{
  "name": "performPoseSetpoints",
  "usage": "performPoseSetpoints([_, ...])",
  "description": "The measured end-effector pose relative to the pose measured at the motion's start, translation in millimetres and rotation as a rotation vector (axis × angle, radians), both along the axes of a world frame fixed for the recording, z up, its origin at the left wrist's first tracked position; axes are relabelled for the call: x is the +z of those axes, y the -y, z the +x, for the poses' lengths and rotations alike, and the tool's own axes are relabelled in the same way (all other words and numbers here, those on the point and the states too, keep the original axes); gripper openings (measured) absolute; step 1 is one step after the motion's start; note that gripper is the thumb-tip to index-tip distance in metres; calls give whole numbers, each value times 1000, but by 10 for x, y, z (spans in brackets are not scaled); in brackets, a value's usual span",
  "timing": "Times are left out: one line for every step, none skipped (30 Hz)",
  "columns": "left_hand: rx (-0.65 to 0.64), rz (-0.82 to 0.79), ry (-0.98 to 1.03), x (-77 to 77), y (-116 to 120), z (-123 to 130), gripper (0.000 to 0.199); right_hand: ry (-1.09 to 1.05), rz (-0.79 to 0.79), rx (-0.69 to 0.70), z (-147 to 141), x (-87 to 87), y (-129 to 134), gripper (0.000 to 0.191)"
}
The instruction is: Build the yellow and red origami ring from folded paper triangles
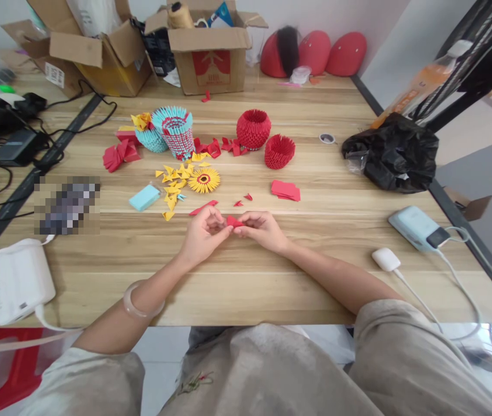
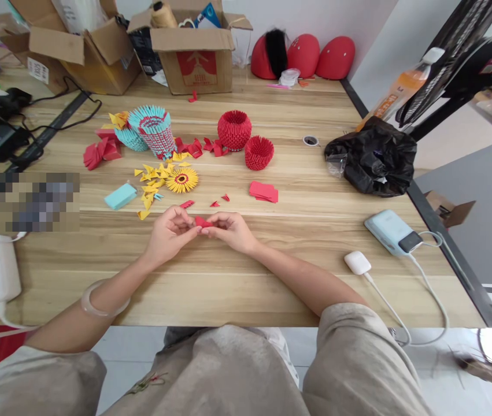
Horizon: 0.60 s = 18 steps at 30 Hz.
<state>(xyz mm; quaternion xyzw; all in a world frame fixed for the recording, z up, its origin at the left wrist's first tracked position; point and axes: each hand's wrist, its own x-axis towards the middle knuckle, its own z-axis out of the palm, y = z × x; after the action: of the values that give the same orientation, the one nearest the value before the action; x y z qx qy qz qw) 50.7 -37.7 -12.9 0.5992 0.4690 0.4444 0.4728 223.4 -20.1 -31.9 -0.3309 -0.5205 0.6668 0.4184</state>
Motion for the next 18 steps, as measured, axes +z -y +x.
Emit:
performPoseSetpoints([-16,35,-51,-4,7,-3,29,9,17,6,-1,3,7,27])
performPoseSetpoints([-26,67,-100,-9,16,-6,27,18,34,5,-2,6,13,26])
performPoseSetpoints([-31,94,-140,-15,24,-8,26,27,51,1,-2,10,18,25])
performPoseSetpoints([-34,113,-162,-21,32,-9,24,33,66,-6,-2,14,23,24])
performPoseSetpoints([-36,125,-167,-27,39,-9,23,35,78,-16,-2,17,26,24])
performPoseSetpoints([-36,132,-157,-30,45,-7,22,30,88,-28,-2,19,27,24])
performPoseSetpoints([-36,136,-141,-30,49,-4,21,19,97,-41,-4,19,28,25])
performPoseSetpoints([-33,139,-122,-27,51,1,21,3,105,-50,-5,18,27,25])
performPoseSetpoints([-28,138,-102,-20,51,5,21,-12,114,-58,-6,15,24,25])
performPoseSetpoints([-20,128,-77,-8,50,10,21,-22,129,-69,-5,13,20,24])
performPoseSetpoints([-10,101,-43,8,47,15,21,-22,153,-89,0,10,14,23])
performPoseSetpoints([1,53,1,27,43,20,21,-12,190,-118,7,9,8,21])
performPoseSetpoints([7,-22,53,47,36,24,22,4,235,-146,17,8,2,18])
performPoseSetpoints([2,-125,105,67,27,26,24,23,285,-164,29,8,-2,15])
performPoseSetpoints([-15,-241,148,85,16,27,26,38,332,-167,40,9,-5,12])
performPoseSetpoints([-39,-352,177,99,5,26,28,48,369,-152,50,11,-7,10])
performPoseSetpoints([-63,-441,195,109,-6,24,29,53,391,-127,58,11,-6,8])
performPoseSetpoints([-79,-497,206,113,-17,22,30,58,397,-96,62,9,-5,7])
